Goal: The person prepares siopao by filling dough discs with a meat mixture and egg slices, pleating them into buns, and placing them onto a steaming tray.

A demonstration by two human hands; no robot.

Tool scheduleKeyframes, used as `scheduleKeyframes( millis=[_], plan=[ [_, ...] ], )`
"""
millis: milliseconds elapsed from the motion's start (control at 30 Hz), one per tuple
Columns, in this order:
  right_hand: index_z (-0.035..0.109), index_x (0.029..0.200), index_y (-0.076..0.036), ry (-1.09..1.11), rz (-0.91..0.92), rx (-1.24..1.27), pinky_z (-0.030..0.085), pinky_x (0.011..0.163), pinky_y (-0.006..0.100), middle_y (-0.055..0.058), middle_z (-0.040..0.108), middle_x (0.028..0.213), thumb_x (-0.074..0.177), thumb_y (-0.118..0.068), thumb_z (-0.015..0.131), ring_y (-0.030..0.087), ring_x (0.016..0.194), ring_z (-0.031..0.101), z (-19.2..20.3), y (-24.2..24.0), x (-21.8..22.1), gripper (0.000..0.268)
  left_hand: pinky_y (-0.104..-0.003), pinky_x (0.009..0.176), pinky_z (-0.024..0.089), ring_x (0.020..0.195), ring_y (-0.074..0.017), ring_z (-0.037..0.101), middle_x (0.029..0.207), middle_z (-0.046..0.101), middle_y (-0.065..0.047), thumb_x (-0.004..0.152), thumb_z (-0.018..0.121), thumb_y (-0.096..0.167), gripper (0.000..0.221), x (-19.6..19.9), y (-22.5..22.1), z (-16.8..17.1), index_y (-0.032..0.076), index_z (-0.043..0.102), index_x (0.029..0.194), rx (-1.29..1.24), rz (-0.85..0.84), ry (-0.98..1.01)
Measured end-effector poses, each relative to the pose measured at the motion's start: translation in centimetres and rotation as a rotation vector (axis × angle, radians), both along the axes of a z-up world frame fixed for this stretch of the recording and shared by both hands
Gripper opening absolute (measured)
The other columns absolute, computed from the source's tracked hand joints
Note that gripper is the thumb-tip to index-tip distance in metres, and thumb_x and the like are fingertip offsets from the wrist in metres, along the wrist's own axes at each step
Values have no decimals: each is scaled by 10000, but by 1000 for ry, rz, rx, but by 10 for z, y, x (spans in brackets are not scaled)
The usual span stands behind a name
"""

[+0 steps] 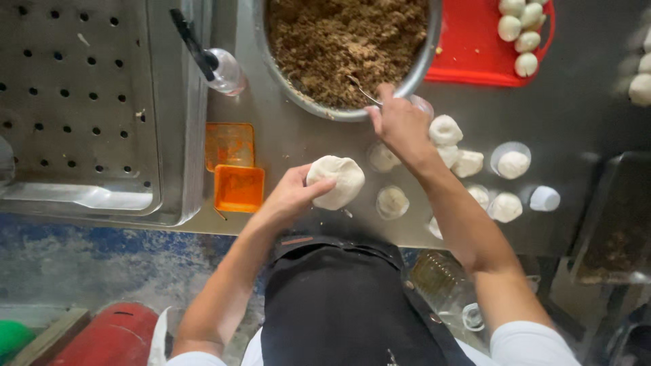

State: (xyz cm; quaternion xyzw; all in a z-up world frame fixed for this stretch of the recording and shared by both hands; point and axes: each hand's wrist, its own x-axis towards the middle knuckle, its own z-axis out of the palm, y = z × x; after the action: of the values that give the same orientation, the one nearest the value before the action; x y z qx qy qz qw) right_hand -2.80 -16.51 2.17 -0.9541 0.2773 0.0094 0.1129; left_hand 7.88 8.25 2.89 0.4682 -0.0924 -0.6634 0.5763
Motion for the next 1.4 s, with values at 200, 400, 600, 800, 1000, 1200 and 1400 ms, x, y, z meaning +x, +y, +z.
scheduleKeyframes(
  millis=[200,400,600,800,1000,1200,1400],
  plan=[
    [624,953,-83,220,57,30,520,576,545,151,698,736,897,-107,564,390,700,698,-7,-16,-1,86,-360,933,570,1077,-194,701,1226,708,-117,962,663,128,427,-24,9,-42,-52,596,1343,79,390,267],
    [668,914,-118,360,214,74,541,724,530,147,712,733,894,-176,552,374,712,704,18,-14,13,131,-363,909,588,1029,-210,712,1181,713,-138,1002,618,75,321,-18,-37,-101,-96,615,1274,55,723,240],
    [783,1068,-127,374,148,539,536,648,437,118,745,814,877,-178,577,298,745,691,5,-53,19,285,-358,845,591,966,-208,715,1121,717,-133,1020,617,49,273,-18,-69,-109,-112,619,1240,88,788,164],
    [789,1182,-78,218,-279,1302,364,482,263,0,669,747,934,-124,698,77,585,492,-46,-90,-3,267,-351,879,587,986,-194,710,1134,719,-126,1015,622,48,295,-15,-52,-85,-115,633,1261,93,686,129],
    [790,1239,-104,-140,-181,1269,338,490,231,-54,593,714,994,-124,682,54,577,444,-23,-75,-36,269,-431,992,562,1146,-268,677,1283,661,-166,1053,510,141,365,2,-75,-70,-59,553,1355,2,649,396],
    [709,1375,-98,-260,270,59,502,571,375,80,649,781,931,-99,704,236,619,623,-11,-13,-28,444,-514,1109,505,1250,-314,623,1370,596,-169,1091,461,243,412,45,-141,-78,-3,471,1422,-346,637,529],
    [700,1342,-169,-264,70,311,523,612,409,103,676,840,984,-114,669,278,696,667,3,-18,-43,364,-482,1127,509,1233,-270,627,1331,634,-140,1121,507,207,385,72,-96,-71,17,500,1455,-218,577,237]
  ],
)
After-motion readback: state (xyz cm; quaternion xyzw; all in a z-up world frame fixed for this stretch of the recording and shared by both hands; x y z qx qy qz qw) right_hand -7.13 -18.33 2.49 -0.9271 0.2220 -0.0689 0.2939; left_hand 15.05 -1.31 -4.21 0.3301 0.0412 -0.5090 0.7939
